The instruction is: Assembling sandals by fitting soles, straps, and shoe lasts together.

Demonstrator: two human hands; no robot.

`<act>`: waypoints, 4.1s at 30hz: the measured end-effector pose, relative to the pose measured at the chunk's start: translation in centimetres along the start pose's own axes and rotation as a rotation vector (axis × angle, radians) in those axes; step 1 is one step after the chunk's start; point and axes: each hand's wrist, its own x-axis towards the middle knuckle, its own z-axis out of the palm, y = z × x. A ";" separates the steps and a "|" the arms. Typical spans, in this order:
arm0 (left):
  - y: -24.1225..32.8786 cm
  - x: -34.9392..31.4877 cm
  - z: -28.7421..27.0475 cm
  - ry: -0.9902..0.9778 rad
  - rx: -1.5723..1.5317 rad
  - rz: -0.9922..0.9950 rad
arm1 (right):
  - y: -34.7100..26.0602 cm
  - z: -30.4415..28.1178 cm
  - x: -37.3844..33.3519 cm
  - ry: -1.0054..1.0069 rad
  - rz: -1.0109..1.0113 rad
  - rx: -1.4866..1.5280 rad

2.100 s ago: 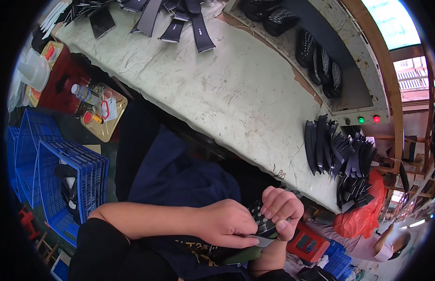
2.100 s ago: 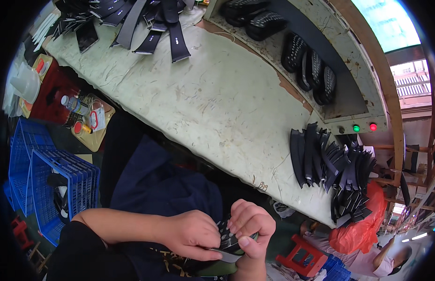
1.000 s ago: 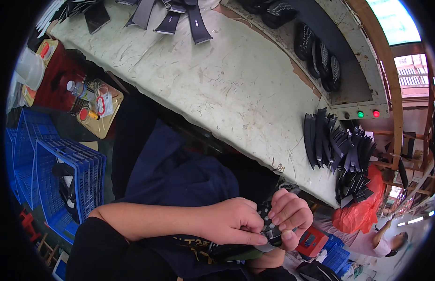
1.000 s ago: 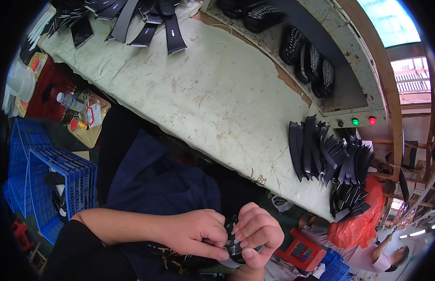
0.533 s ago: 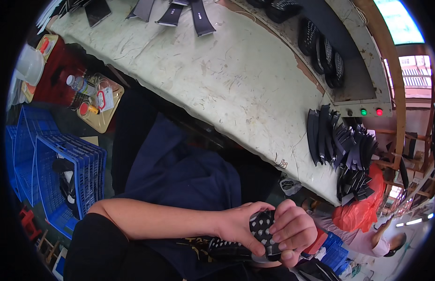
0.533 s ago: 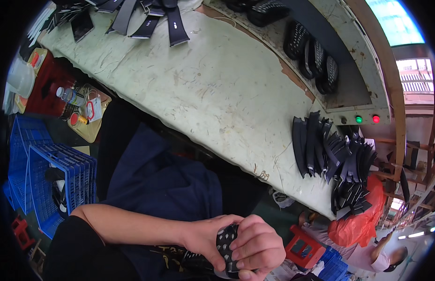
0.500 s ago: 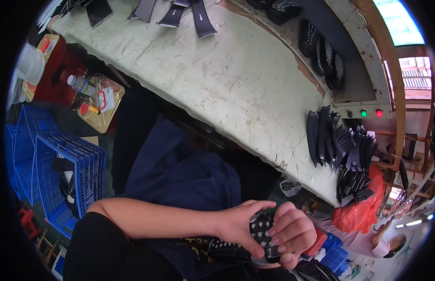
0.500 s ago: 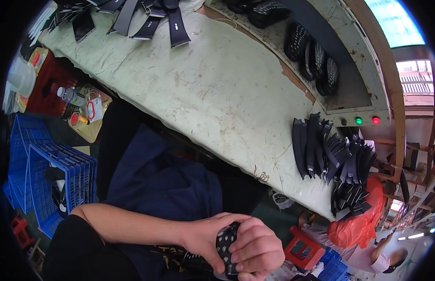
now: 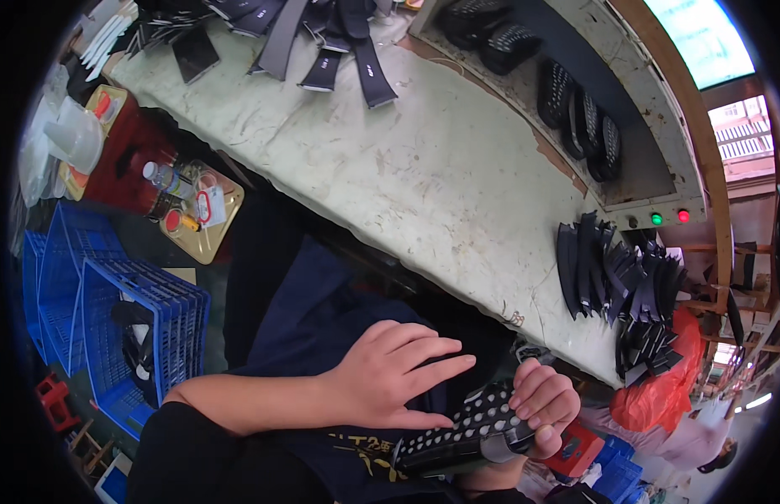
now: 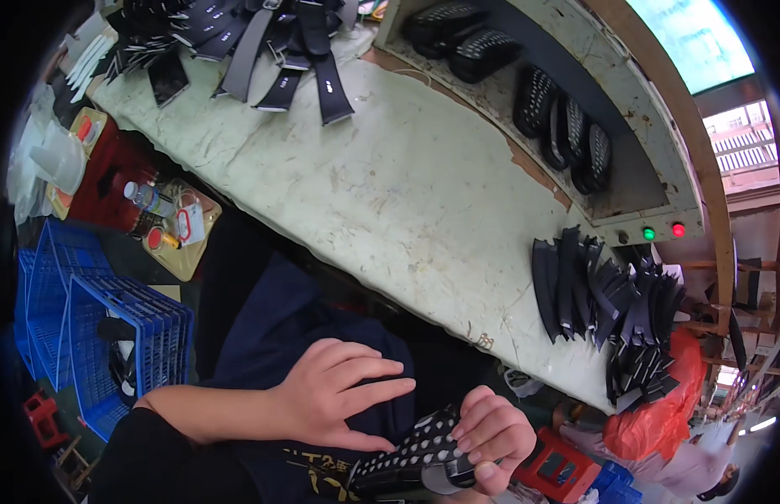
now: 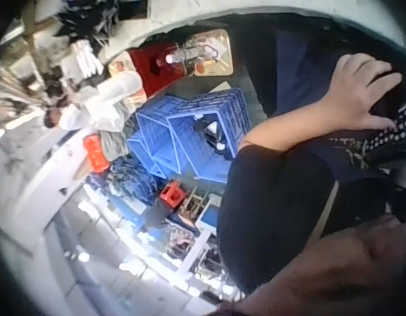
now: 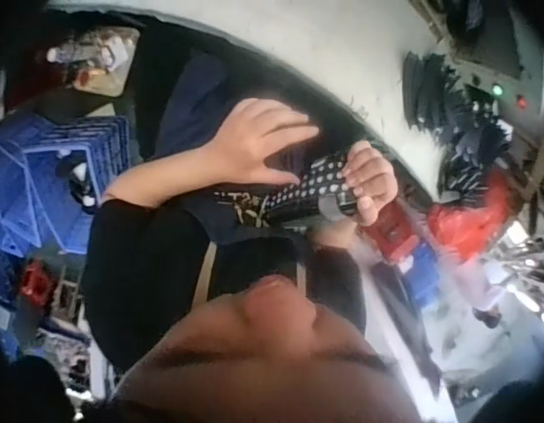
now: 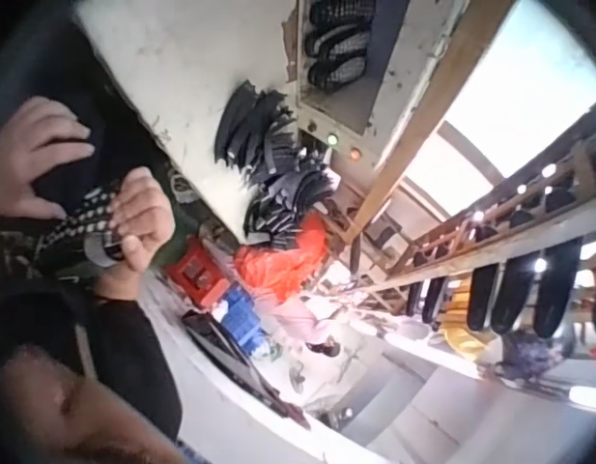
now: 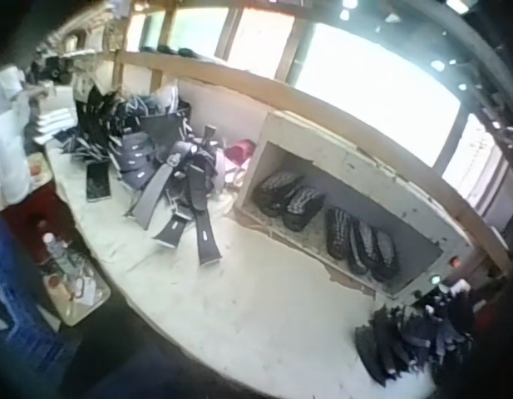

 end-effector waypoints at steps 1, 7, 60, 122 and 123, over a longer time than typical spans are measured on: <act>0.0 -0.1 0.0 0.002 0.013 -0.002 | 0.1 -0.3 0.3 -0.021 0.015 -0.011; -1.2 -1.4 0.3 0.050 -0.119 0.104 | 0.1 -0.3 0.8 -0.075 0.048 -0.031; 0.4 -0.6 1.4 -0.491 -1.352 -0.782 | 1.2 0.7 1.1 0.062 0.086 -0.010; -6.1 -7.7 -2.2 -0.045 -1.677 -0.776 | 6.6 -0.3 19.7 0.321 -0.062 -0.029; -6.2 -7.5 -2.5 -0.085 -1.669 -0.753 | 4.7 -0.6 18.9 0.341 -0.070 -0.042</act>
